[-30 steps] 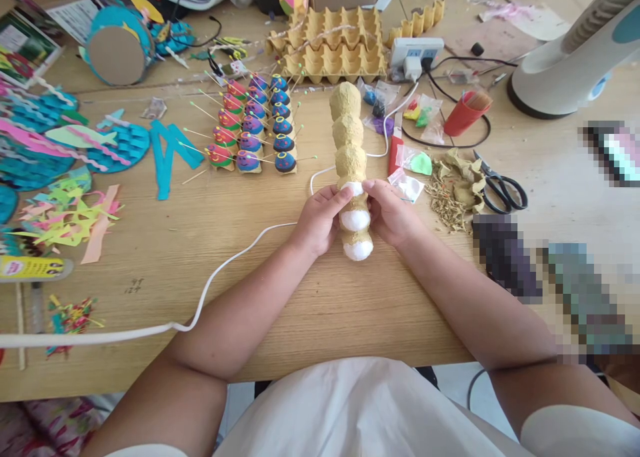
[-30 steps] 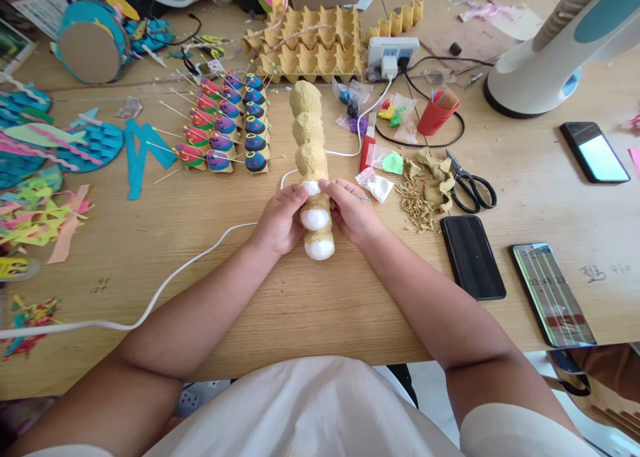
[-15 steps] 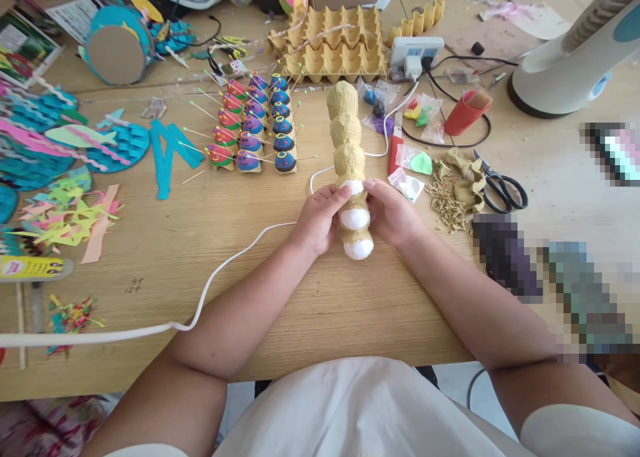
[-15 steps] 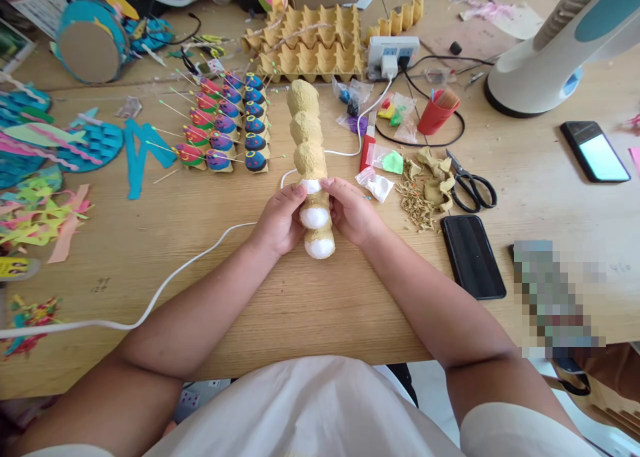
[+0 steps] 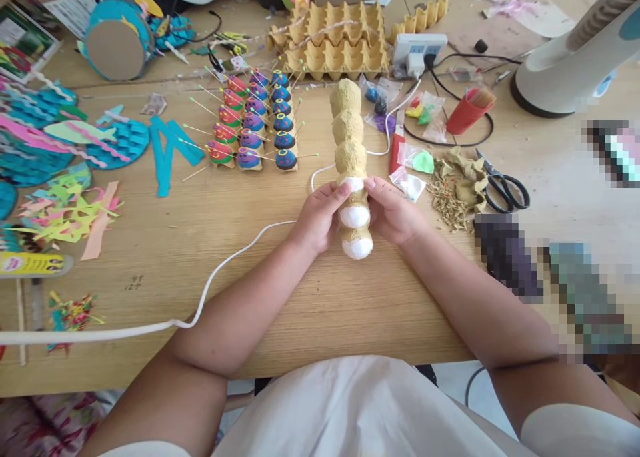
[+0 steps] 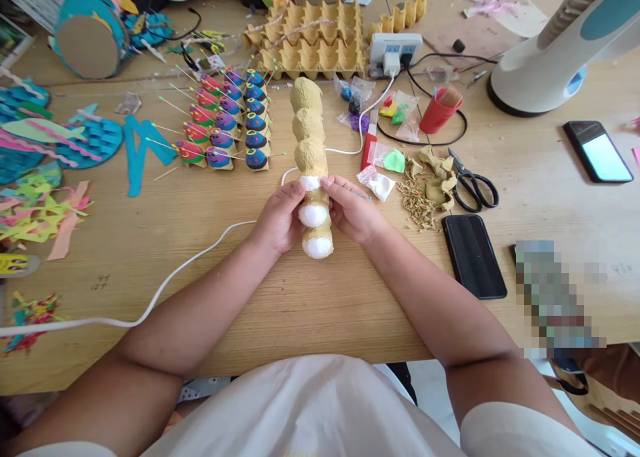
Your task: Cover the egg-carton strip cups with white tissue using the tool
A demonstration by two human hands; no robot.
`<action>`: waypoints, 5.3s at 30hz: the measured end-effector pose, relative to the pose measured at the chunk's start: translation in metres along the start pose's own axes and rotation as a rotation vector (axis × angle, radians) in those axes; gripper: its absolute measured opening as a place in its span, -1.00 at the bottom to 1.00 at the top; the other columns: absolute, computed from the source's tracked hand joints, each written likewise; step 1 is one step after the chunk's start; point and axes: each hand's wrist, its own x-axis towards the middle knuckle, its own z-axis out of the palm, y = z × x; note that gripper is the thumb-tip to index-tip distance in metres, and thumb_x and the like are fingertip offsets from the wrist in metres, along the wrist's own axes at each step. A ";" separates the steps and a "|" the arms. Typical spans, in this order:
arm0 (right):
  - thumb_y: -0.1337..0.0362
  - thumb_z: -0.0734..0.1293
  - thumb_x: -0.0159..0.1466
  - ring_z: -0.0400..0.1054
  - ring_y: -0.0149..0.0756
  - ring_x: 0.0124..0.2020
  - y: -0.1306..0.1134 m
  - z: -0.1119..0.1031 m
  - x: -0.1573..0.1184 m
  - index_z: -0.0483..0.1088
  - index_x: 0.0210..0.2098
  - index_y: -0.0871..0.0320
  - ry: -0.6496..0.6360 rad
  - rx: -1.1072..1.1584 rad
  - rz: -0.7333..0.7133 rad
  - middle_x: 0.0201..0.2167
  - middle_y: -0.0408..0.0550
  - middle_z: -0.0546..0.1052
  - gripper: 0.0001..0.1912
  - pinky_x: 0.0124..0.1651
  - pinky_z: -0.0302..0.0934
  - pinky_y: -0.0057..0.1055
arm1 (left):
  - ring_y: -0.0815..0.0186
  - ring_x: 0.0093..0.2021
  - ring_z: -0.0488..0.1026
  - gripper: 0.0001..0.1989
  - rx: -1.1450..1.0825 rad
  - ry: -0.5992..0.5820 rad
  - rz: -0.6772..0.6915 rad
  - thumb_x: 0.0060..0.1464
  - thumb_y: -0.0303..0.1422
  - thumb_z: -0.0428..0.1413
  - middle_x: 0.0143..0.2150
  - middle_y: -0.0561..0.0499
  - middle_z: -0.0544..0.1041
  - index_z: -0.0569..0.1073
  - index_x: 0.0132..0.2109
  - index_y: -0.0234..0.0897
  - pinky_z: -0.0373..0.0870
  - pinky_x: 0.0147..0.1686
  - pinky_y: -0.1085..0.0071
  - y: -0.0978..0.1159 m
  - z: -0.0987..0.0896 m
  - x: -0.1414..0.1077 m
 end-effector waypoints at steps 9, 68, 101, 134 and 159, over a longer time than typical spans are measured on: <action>-0.20 0.79 0.02 0.19 -0.38 -0.42 -0.003 0.001 -0.001 0.39 -0.38 0.03 0.010 0.069 0.013 -0.44 -0.25 0.38 -0.34 -0.33 0.06 -0.36 | 0.34 -0.34 0.60 -0.40 -0.005 0.005 0.013 -0.17 0.13 0.66 -0.30 0.07 0.72 0.64 -0.25 -0.19 0.57 -0.26 0.38 0.002 0.002 0.000; -0.28 0.80 -0.10 0.06 -0.48 -0.51 -0.002 0.001 0.005 0.39 -0.46 0.07 0.103 -0.049 -0.051 -0.58 -0.34 0.28 -0.26 -0.42 -0.03 -0.41 | 0.33 -0.32 0.61 -0.39 0.065 0.122 0.083 -0.19 0.14 0.65 -0.32 0.06 0.71 0.64 -0.28 -0.22 0.53 -0.20 0.35 0.000 0.005 0.001; -0.15 0.84 -0.12 0.30 -0.44 -0.41 0.005 -0.001 0.007 0.49 -0.47 0.10 0.188 -0.107 -0.130 -0.48 -0.24 0.50 -0.35 -0.34 0.14 -0.40 | 0.41 -0.41 0.36 -0.41 0.439 0.225 0.301 0.03 0.21 0.53 -0.45 0.10 0.53 0.64 -0.41 -0.24 0.26 -0.38 0.44 -0.005 -0.012 0.002; -0.22 0.78 0.03 0.17 -0.48 -0.50 -0.003 -0.003 0.004 0.43 -0.41 0.08 -0.007 0.044 -0.035 -0.55 -0.31 0.34 -0.35 -0.40 0.12 -0.42 | 0.38 -0.42 0.53 -0.41 0.051 0.081 0.098 -0.14 0.16 0.63 -0.39 0.09 0.65 0.63 -0.31 -0.21 0.47 -0.34 0.40 0.001 -0.005 0.004; -0.26 0.76 0.03 0.11 -0.50 -0.53 -0.006 -0.001 0.002 0.39 -0.46 0.08 0.010 -0.011 -0.051 -0.58 -0.34 0.29 -0.31 -0.44 0.04 -0.43 | 0.45 -0.46 0.39 -0.37 0.132 0.164 0.163 -0.18 0.19 0.63 -0.47 0.14 0.53 0.60 -0.38 -0.24 0.33 -0.42 0.45 0.001 -0.001 0.001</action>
